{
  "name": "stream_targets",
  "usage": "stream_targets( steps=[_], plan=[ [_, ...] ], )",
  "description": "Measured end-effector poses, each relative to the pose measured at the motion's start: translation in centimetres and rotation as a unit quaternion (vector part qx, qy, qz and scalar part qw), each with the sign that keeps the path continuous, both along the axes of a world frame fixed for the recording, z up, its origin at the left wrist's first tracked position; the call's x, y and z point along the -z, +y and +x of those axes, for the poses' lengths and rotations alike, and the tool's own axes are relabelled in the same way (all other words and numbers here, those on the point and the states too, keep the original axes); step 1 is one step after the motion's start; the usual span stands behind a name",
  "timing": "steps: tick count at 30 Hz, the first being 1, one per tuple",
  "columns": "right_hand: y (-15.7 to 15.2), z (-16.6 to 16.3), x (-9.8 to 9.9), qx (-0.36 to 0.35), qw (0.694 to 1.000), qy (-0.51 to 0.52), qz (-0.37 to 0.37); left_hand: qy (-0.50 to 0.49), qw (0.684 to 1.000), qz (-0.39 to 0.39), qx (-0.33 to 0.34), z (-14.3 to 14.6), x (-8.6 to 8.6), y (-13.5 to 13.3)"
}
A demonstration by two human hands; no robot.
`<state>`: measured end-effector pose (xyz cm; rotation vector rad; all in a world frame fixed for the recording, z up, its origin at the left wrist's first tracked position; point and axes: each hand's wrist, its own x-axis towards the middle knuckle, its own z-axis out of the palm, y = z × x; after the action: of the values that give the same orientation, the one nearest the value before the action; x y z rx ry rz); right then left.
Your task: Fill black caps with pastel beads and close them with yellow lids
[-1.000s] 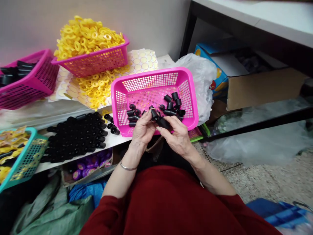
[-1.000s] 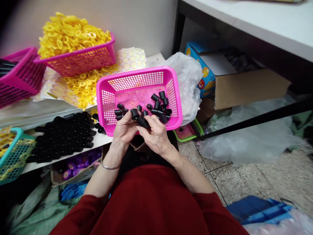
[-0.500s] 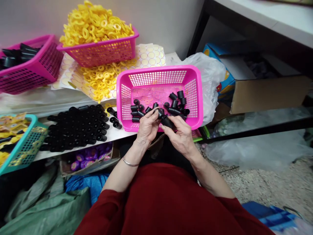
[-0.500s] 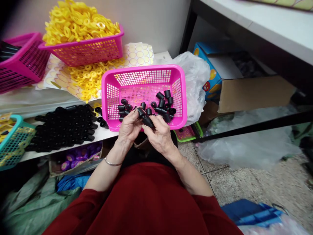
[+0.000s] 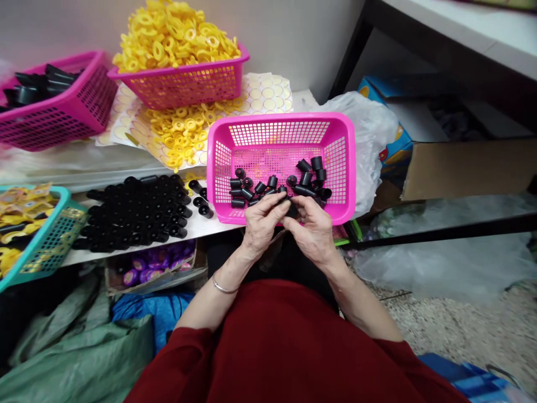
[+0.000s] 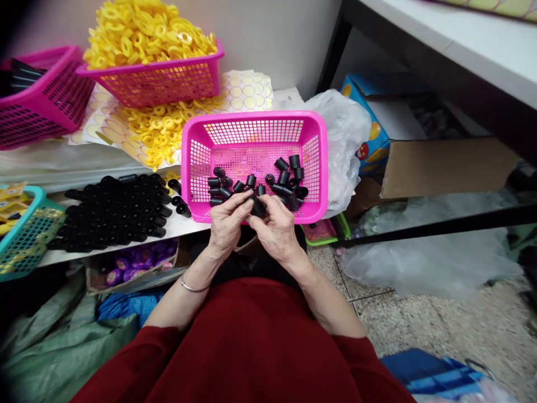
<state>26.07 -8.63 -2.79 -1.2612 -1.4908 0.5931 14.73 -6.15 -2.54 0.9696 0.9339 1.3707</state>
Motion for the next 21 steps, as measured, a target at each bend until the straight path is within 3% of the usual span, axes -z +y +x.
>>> stream_targets(
  steps=[4,10,16,19,21],
  plan=[
    [-0.7,0.0,0.9,-0.057,0.998,0.013,0.016,0.053,0.997,0.048,-0.004,-1.3,-0.1,-0.8],
    [-0.9,-0.4,0.9,-0.105,0.994,0.035,0.017,-0.065,0.992,-0.015,-0.105,-5.5,0.5,-3.0],
    [-1.1,-2.5,0.2,-0.221,0.975,0.013,0.015,0.141,0.973,0.041,-0.179,-8.1,2.2,-5.1],
    [-1.4,-2.5,0.2,-0.203,0.977,-0.035,0.052,0.260,0.934,0.073,-0.233,-9.6,3.6,-5.1],
    [-1.4,-1.5,0.4,-0.144,0.984,-0.071,0.076,0.338,0.896,0.071,-0.281,-11.1,4.6,-4.7]
  ],
)
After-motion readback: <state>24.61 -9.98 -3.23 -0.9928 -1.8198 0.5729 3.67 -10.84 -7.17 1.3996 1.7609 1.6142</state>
